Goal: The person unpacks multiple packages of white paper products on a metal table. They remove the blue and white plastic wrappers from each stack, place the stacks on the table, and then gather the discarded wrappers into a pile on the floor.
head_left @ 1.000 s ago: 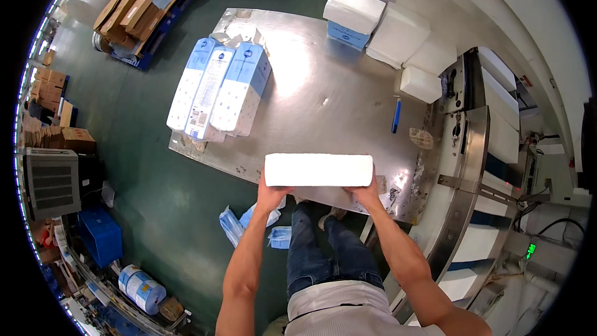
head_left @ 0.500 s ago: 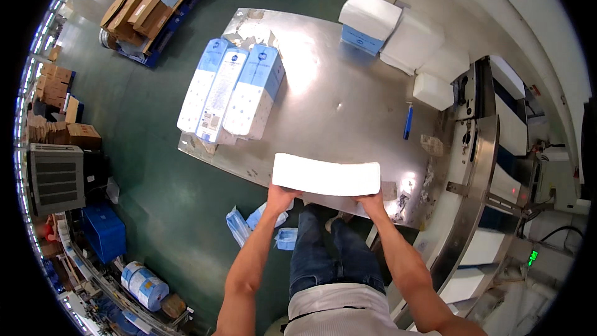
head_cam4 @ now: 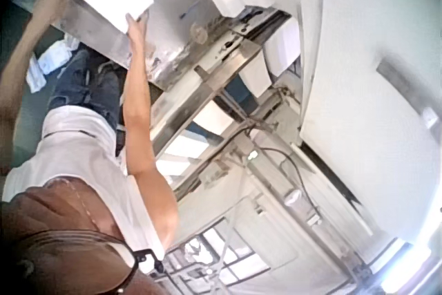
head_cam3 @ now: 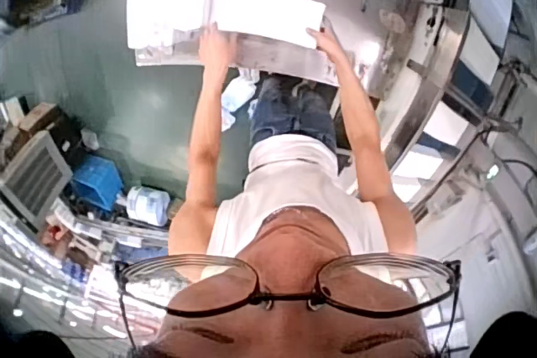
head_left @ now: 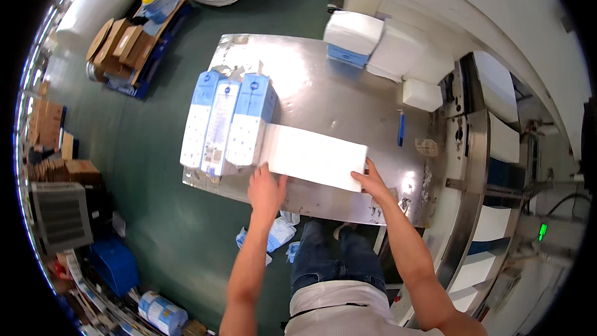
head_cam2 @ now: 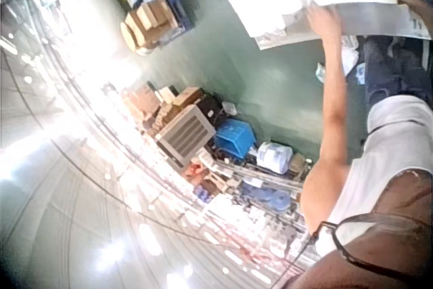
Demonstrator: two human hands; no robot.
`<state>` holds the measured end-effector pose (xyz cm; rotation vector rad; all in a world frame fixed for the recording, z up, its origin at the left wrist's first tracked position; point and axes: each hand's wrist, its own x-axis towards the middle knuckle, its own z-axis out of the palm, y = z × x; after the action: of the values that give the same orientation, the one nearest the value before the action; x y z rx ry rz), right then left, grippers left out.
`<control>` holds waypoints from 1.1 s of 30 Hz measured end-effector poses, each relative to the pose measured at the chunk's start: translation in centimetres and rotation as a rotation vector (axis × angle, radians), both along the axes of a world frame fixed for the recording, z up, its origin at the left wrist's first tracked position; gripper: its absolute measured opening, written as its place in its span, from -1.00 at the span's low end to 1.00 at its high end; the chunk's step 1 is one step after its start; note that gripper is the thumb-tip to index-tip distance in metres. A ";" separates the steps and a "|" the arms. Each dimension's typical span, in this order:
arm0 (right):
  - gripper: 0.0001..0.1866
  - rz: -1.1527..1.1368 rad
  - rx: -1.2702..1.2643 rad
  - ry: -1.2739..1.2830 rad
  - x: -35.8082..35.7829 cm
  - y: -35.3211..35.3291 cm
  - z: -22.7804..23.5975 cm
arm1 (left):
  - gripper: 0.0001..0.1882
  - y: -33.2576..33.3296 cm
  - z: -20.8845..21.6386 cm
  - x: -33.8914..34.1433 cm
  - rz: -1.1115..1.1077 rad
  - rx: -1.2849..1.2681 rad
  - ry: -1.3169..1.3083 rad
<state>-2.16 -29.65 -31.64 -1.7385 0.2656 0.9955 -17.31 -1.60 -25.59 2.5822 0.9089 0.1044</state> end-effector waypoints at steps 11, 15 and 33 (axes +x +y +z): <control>-0.11 -0.120 0.254 -0.040 -1.1 0.9 -3.1 | -0.61 -9.8 0.2 4.6 -0.718 -0.249 -0.151; -0.18 -0.128 0.491 -0.001 -1.3 -1.4 -5.0 | -0.44 -12.2 -3.1 10.3 -1.036 -0.042 -0.166; 0.17 1.018 -0.866 -1.264 34.0 -15.7 -1.5 | -0.71 -13.2 -9.3 10.4 -1.021 0.242 0.078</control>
<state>31.86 -45.36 -33.18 -3.0264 -1.2788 0.1546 -6.93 -14.84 -34.92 2.9499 -0.4976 -0.1860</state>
